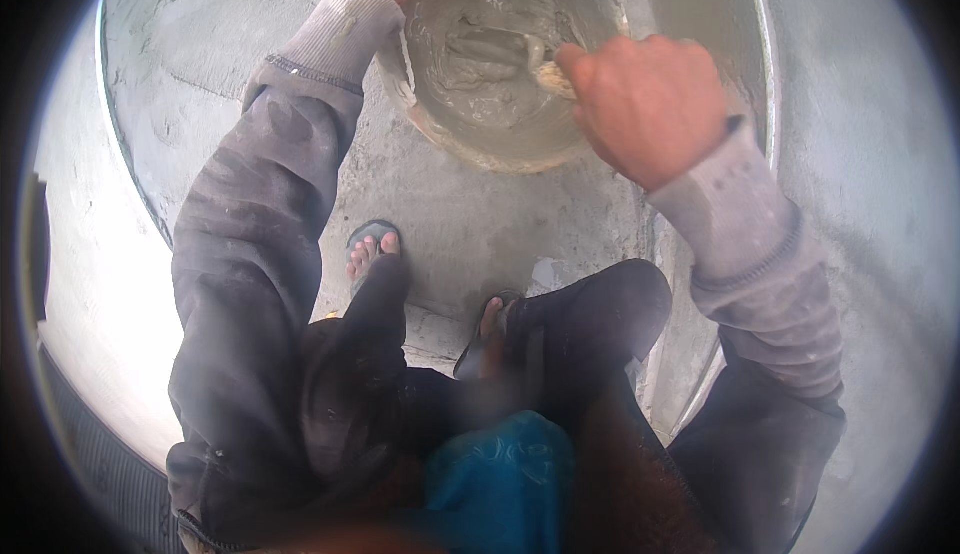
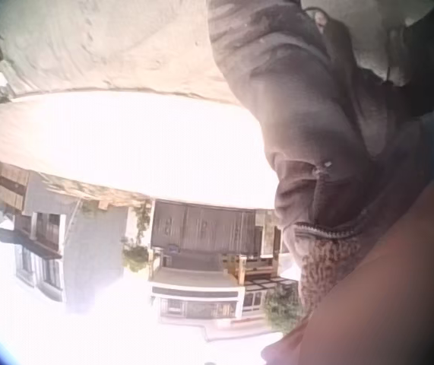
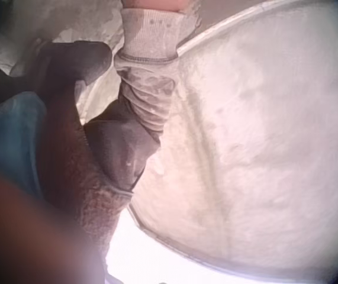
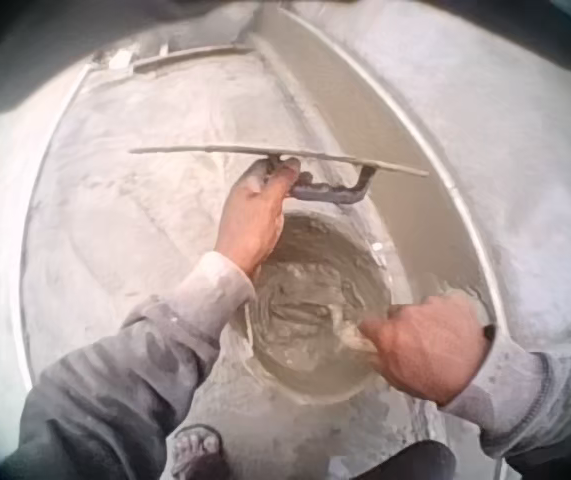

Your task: The person scoops wet cement from a bucket with a trowel, transfers it to a hawk, and applies it to a curved wall section, smoothing the surface with a trowel. The person repeats this process across the wall area.

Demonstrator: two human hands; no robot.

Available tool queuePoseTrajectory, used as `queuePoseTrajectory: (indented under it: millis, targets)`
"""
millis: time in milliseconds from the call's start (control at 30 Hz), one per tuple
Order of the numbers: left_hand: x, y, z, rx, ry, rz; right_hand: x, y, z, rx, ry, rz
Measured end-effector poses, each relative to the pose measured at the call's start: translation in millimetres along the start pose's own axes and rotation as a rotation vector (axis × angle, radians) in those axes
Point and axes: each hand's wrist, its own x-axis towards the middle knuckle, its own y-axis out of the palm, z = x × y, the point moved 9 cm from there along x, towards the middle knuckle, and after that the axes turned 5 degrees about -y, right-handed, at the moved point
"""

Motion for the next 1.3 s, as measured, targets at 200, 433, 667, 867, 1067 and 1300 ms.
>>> queuePoseTrajectory:
  millis: [200, 433, 667, 867, 1067, 1300]
  targets:
    - [9, 9, 79, -0.066, -0.296, 0.069, -10, 7, -5, 0.015, 0.002, -0.019]
    - [28, 20, 82, 0.149, -0.161, 0.215, -4, 61, -2, 0.14, 0.199, -0.067]
    - [-18, 23, 28, -0.166, -0.292, 0.194, -89, 58, -23, 0.642, 0.336, -0.209]
    - [-70, 48, -32, 0.075, -0.075, 0.161, -87, 159, 32, 1.301, 0.458, -0.337]
    - [-97, 36, -31, -0.159, 0.018, 0.057, -75, 177, 79, 2.001, 0.64, -0.001]
    - [-71, -15, -6, 0.496, 0.066, 0.121, -96, 159, 45, 2.189, 0.608, -0.178]
